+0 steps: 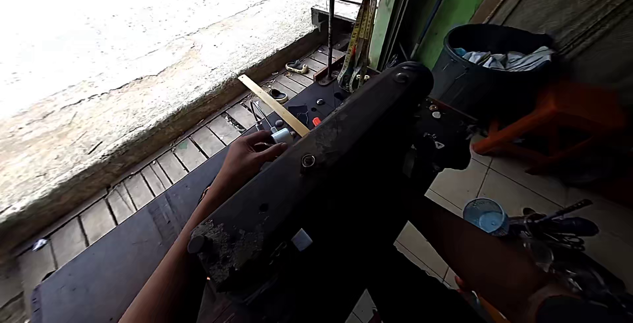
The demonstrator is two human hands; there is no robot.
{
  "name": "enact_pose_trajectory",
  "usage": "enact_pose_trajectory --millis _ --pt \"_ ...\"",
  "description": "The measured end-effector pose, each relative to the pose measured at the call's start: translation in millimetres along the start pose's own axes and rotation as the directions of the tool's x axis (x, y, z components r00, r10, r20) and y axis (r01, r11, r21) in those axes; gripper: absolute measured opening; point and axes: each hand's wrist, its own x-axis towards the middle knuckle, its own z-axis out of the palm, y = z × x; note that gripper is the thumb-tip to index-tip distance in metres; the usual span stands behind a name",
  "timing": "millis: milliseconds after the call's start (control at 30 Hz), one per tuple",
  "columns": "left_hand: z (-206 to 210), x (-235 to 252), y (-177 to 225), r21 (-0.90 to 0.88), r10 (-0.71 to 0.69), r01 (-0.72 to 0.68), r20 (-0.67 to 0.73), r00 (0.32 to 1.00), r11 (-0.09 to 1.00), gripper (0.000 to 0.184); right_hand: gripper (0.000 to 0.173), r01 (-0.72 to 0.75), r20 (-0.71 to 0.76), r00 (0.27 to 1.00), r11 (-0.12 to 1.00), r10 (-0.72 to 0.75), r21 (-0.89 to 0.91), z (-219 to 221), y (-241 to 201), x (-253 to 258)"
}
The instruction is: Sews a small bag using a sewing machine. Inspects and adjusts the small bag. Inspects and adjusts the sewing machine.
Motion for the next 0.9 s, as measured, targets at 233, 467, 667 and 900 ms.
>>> enact_pose_trajectory --millis 233,467,667,900 --pt "-4.4 -8.4 -1.3 -0.166 0.049 -0.014 0.206 0.977 0.986 0.027 0.044 0.15 -0.192 0.971 0.988 -0.142 0.026 -15.8 43.5 -86.9" --pt "6.2 9.2 7.3 -0.317 0.126 -0.062 0.184 0.975 0.946 0.04 0.048 0.204 -0.379 0.899 0.976 -0.218 -0.077 -25.4 72.4 -116.0" --pt "4.5 17.0 13.7 -0.343 0.187 -0.091 0.257 0.948 0.935 0.043 0.048 0.198 -0.403 0.892 0.979 -0.204 -0.056 -27.0 77.0 -109.6" --pt "-1.8 28.0 14.5 -0.265 0.243 -0.163 0.308 0.92 0.95 0.046 0.049 0.197 -0.399 0.901 0.98 -0.172 0.021 -26.0 80.6 -106.1"
